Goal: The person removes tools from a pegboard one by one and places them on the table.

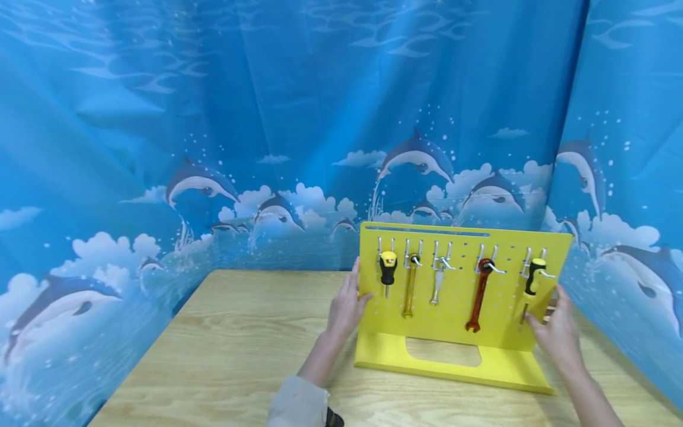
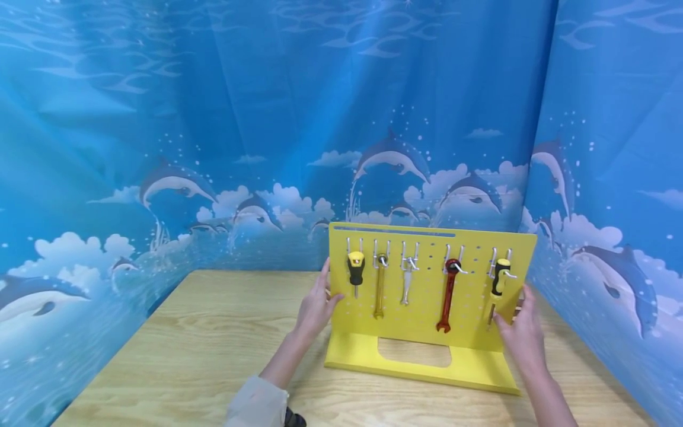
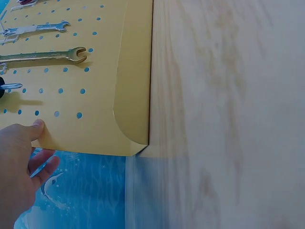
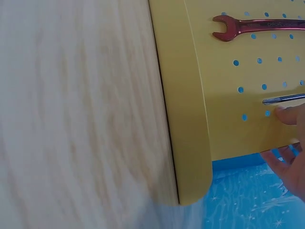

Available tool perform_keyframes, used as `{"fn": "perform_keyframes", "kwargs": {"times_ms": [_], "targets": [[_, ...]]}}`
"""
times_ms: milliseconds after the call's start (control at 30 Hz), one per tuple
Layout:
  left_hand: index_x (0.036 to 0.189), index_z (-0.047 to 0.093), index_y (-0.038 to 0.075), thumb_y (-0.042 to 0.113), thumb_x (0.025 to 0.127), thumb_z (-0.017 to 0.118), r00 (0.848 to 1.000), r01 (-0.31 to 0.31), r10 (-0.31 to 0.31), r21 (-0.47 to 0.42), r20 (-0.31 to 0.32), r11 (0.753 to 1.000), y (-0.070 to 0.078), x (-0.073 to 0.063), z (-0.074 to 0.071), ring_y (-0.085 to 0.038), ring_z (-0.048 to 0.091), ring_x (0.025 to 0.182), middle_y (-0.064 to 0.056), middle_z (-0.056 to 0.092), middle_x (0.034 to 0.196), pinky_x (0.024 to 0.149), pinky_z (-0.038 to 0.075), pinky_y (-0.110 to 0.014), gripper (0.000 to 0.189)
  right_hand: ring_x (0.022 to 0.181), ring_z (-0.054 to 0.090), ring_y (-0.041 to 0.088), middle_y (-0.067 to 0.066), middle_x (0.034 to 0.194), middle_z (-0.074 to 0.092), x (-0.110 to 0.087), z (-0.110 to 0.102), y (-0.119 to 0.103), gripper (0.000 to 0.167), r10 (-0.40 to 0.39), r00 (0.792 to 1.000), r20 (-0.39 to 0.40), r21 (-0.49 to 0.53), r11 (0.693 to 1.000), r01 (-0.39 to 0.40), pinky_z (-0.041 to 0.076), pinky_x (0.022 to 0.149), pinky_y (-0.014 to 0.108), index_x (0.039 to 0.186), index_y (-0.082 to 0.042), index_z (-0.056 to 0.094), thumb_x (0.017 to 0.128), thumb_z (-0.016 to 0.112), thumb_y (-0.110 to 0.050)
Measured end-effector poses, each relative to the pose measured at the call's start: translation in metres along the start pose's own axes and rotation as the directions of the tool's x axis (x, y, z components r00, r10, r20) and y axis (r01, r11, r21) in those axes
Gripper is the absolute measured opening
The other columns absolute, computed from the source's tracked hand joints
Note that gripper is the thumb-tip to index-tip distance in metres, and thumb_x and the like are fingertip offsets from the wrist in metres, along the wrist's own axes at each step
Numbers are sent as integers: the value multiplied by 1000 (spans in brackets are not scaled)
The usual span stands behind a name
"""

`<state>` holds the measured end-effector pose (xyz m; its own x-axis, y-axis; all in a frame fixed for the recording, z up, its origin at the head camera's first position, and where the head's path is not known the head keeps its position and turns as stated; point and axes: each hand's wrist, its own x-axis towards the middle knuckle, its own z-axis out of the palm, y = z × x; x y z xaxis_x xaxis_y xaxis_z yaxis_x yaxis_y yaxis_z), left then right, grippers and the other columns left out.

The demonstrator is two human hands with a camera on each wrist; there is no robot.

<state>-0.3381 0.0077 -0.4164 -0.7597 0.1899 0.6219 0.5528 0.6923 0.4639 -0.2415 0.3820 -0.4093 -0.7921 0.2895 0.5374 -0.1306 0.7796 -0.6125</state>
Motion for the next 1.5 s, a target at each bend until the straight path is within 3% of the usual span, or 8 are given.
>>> {"fn": "perform_keyframes", "kwargs": {"times_ms": [100,233,800,1167,1500], "targets": [[148,5,23,20,81,69,1000,1,-1,7,-4,1000,-4,-2,-5,-8,41,54,-4,52,90,46,38,-17,93,89,48,48,36,106,41,-2,4,-5,88,1,1000,9,16,1000,-1,52,62,36,141,3,1,78,62,11],[148,5,23,20,81,69,1000,6,-6,8,-16,1000,-10,-5,-10,-10,47,58,-5,54,93,47,40,-17,93,89,48,48,36,108,40,-3,10,-11,89,0,1000,25,39,999,-1,50,65,52,142,1,0,78,61,11],[149,6,21,16,82,67,998,-17,14,-37,-60,999,-27,-19,-38,-16,56,65,-7,54,92,51,46,-18,91,93,48,45,35,109,43,-10,31,-33,87,-12,1000,23,76,997,10,48,73,54,143,3,3,79,62,10],[148,12,14,15,80,69,995,-29,29,2,-90,1000,-40,-25,-52,-15,55,63,-6,53,86,48,44,-17,89,93,49,44,33,109,45,-13,45,-47,86,-18,1000,7,92,996,17,48,72,54,143,2,5,79,62,10],[148,13,12,13,81,68,996,18,-18,3,-84,1000,-52,-33,-69,-15,54,64,-6,53,89,47,43,-17,86,93,49,43,33,110,45,-17,59,-64,86,-32,999,16,117,993,30,49,73,53,143,3,5,80,63,9]]}}
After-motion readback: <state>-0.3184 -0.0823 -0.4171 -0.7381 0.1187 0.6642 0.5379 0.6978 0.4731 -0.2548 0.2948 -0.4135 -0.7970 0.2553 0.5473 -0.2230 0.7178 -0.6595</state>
